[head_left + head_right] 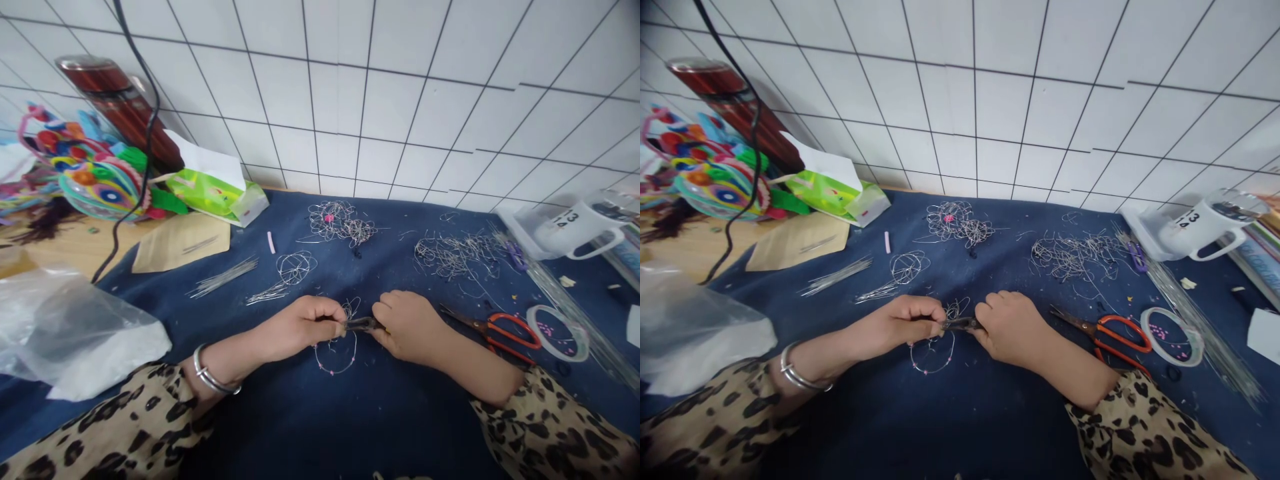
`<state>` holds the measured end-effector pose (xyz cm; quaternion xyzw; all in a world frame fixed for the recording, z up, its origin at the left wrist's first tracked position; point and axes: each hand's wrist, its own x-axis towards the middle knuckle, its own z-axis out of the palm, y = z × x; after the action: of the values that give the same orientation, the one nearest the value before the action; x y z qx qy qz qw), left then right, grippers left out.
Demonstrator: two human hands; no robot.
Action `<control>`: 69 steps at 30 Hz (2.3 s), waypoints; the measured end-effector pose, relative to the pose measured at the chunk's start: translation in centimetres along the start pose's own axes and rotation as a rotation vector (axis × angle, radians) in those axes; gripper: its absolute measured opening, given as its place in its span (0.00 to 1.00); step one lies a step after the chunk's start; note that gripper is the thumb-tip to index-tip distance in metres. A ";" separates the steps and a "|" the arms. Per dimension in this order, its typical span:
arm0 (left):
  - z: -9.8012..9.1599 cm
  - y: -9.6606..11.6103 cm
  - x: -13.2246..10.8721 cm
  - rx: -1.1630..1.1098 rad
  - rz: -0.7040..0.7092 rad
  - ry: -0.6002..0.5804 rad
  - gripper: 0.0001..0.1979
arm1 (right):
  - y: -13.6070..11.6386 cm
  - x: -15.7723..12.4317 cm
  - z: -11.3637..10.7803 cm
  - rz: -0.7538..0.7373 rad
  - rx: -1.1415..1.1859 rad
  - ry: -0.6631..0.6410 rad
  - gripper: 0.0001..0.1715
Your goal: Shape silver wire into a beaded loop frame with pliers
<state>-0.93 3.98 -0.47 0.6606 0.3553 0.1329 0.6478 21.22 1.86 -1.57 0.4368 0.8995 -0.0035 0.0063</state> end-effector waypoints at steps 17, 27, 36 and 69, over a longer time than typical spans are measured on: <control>-0.1 0.4 -0.1 0.039 -0.039 -0.016 0.07 | 0.0 0.0 -0.2 -0.018 -0.056 -0.026 0.13; -0.2 0.2 0.0 0.042 -0.058 -0.024 0.08 | -0.1 0.0 0.3 -0.010 -0.070 -0.024 0.12; -0.2 0.3 0.1 -0.016 -0.082 0.010 0.07 | -0.2 0.2 0.9 0.006 -0.063 -0.026 0.12; 0.2 -0.6 0.1 0.050 -0.072 0.114 0.08 | -0.5 0.1 0.0 0.066 -0.097 -0.011 0.13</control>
<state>-0.88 3.87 -1.11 0.6547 0.4183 0.1377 0.6144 20.82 1.61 -1.59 0.4656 0.8836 0.0378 0.0325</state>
